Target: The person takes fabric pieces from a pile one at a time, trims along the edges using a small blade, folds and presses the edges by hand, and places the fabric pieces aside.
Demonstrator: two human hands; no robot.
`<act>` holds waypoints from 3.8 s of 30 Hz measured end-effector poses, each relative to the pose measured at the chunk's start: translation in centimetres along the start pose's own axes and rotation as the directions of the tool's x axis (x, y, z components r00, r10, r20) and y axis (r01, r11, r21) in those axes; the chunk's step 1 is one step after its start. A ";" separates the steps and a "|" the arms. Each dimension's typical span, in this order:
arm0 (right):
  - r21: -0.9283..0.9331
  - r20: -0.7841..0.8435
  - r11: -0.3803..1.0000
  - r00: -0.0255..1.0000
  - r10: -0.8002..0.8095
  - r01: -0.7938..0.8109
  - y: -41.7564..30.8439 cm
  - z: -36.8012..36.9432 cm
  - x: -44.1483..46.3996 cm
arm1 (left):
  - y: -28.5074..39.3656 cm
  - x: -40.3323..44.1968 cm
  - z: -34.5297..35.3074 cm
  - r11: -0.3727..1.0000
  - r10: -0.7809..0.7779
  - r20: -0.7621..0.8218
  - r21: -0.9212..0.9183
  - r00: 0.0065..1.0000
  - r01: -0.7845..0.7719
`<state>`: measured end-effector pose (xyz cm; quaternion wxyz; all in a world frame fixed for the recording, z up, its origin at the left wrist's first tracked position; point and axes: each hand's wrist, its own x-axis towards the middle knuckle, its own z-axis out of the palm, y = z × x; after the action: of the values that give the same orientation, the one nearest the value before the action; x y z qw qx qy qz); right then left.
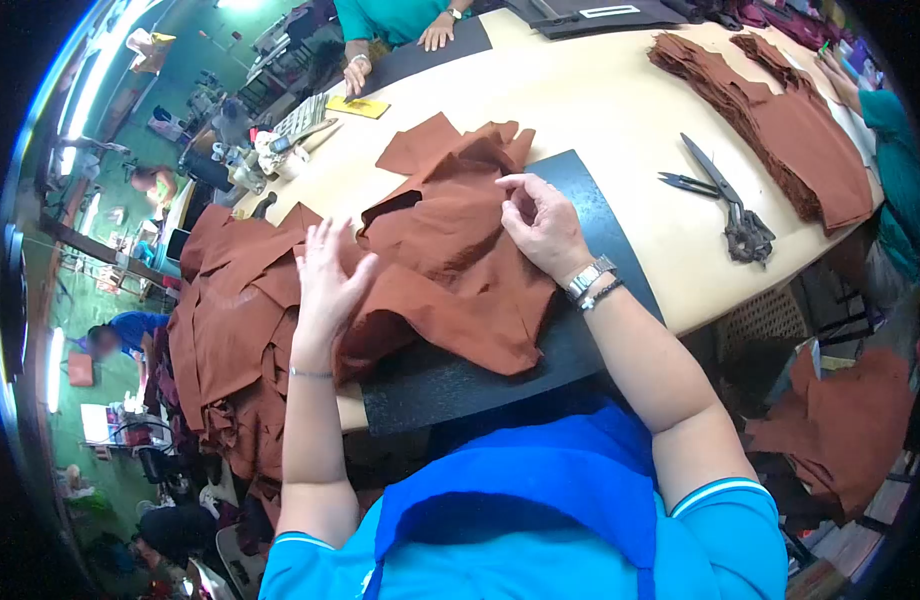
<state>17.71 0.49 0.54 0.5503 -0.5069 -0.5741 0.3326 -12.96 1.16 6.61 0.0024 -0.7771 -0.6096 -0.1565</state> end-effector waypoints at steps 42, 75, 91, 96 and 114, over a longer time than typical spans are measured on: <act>0.634 -0.033 0.717 0.916 0.400 -0.290 2.3 -4.1 3.4 | -4.1 -3.8 -7.3 0.933 0.319 -0.100 0.210 0.943 -0.293; -0.637 0.219 0.741 0.972 -0.087 0.210 0.7 -9.1 -1.9 | -3.6 -5.2 7.7 0.640 -0.187 0.320 -0.677 0.929 0.363; -0.376 -0.491 0.880 0.868 0.076 -0.290 10.5 -23.7 2.4 | 6.0 -7.3 4.7 -0.760 0.065 0.666 -0.449 0.743 0.469; 0.279 -0.525 0.960 0.837 0.157 -0.005 -0.7 -19.4 1.7 | 7.4 -7.8 4.8 -0.452 -0.056 0.607 -0.723 0.793 0.522; 0.204 0.871 0.322 0.322 0.372 -0.925 -2.4 3.9 -2.4 | 2.8 -6.2 6.0 -0.318 -0.229 0.518 -0.840 0.824 0.440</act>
<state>13.09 -1.74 1.42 0.2238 -0.2955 -0.2688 0.8890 -10.12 -4.27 -0.13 -0.6758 -0.2874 -0.4589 -0.5001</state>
